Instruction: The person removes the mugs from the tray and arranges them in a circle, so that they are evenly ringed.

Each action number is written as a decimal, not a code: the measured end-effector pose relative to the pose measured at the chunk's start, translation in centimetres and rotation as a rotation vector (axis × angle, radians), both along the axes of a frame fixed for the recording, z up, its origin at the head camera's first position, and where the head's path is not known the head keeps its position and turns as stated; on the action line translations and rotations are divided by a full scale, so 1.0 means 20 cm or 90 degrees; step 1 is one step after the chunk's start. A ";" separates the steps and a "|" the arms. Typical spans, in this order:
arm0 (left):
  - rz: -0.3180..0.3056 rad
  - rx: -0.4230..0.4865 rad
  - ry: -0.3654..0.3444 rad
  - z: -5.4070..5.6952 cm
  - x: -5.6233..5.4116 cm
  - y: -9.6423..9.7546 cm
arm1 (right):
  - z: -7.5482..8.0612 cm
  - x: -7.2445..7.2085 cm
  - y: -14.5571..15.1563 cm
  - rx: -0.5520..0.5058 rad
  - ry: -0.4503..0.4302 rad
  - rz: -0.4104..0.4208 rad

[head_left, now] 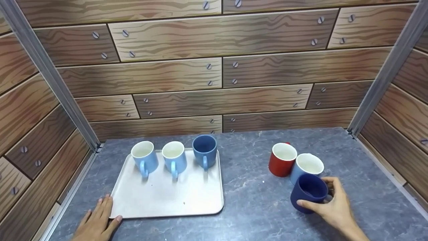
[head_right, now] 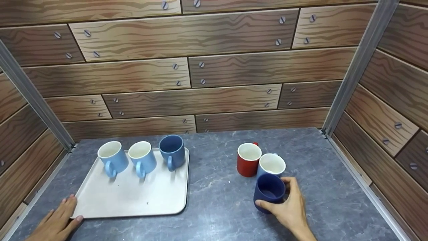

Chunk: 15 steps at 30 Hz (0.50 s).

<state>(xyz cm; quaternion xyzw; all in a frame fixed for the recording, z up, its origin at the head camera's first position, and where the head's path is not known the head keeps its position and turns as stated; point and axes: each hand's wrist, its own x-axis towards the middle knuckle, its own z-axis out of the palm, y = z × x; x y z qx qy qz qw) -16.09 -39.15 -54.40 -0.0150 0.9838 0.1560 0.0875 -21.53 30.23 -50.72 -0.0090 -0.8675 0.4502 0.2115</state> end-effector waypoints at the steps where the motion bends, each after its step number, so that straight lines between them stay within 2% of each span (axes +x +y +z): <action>1: 0.000 -0.002 0.000 0.00 0.00 0.00 | 0.00 0.00 0.00 -0.001 -0.001 -0.001; 9: 0.007 0.001 -0.002 0.00 0.01 0.00 | -0.01 0.01 -0.01 0.016 -0.015 -0.012; 15: 0.006 0.012 -0.001 0.01 0.02 0.01 | 0.03 0.04 0.00 0.070 -0.046 -0.001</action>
